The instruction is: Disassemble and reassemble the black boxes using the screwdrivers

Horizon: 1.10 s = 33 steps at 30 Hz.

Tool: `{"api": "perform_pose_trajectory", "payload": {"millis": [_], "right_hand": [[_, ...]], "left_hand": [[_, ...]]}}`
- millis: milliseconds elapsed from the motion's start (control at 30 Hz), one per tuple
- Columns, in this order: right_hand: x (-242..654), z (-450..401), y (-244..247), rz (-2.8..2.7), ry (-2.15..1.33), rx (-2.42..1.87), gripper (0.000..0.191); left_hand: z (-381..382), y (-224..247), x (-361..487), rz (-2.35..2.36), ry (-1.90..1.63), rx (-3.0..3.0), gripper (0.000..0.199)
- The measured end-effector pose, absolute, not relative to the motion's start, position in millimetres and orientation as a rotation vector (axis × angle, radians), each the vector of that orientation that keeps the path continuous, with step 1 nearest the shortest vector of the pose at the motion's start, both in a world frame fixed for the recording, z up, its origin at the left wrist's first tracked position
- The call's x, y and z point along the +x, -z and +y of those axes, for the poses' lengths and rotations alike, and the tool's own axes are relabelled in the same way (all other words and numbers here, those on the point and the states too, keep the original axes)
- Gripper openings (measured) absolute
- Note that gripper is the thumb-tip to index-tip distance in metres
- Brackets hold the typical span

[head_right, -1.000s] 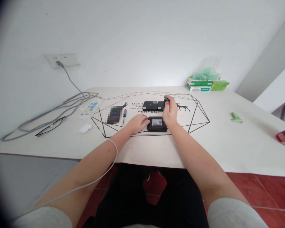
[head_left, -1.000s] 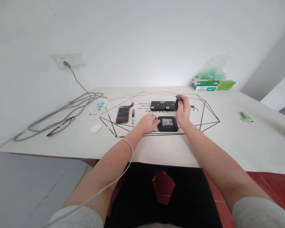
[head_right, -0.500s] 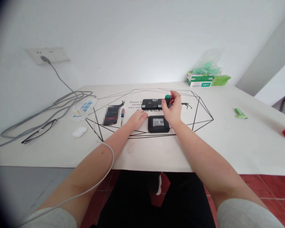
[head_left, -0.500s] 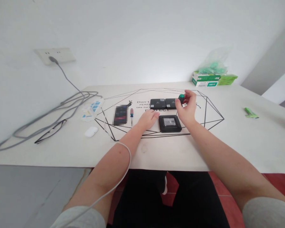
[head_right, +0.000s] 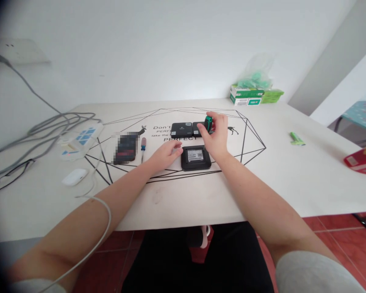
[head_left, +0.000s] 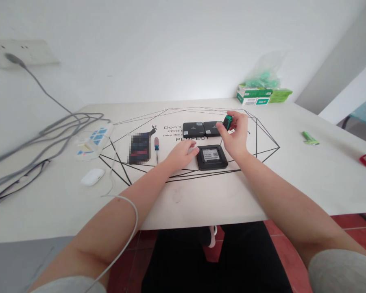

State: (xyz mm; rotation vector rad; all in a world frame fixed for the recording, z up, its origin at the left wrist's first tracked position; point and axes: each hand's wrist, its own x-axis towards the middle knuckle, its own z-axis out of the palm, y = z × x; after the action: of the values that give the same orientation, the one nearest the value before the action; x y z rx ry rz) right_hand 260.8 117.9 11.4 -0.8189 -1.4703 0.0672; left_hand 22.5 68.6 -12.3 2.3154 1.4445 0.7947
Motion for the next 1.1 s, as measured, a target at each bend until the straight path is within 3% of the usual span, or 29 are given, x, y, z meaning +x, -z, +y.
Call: {"api": "perform_pose_trajectory", "payload": {"millis": [100, 267, 500, 700, 933, 1100], "right_hand": [[260.3, 120.7, -6.1, -1.445, -0.127, -0.775, 0.049], [260.5, 117.6, -6.4, -1.441, -0.292, -0.703, 0.033], [262.7, 113.9, -18.2, -1.493, -0.058, -0.803, 0.037], [261.1, 115.3, -14.6, -1.474, -0.145, -0.8, 0.047], [260.6, 117.7, -10.6, -1.455, -0.379, -0.706, 0.036], [260.6, 115.5, -14.6, -1.501, -0.296, -0.768, 0.033]], "left_hand": [[64.0, 11.6, 24.3, 1.41, -0.739, 2.344, 0.048], [59.8, 8.8, 25.8, 1.367, -0.615, 2.419, 0.053], [60.3, 6.5, 24.3, 1.358, -0.596, 2.421, 0.051], [62.1, 7.4, 22.2, 1.358, -0.6, 2.407, 0.049], [61.3, 6.2, 23.3, 1.382, -0.599, 2.411, 0.047], [60.4, 4.9, 24.2, 1.389, -0.596, 2.422, 0.049]]}}
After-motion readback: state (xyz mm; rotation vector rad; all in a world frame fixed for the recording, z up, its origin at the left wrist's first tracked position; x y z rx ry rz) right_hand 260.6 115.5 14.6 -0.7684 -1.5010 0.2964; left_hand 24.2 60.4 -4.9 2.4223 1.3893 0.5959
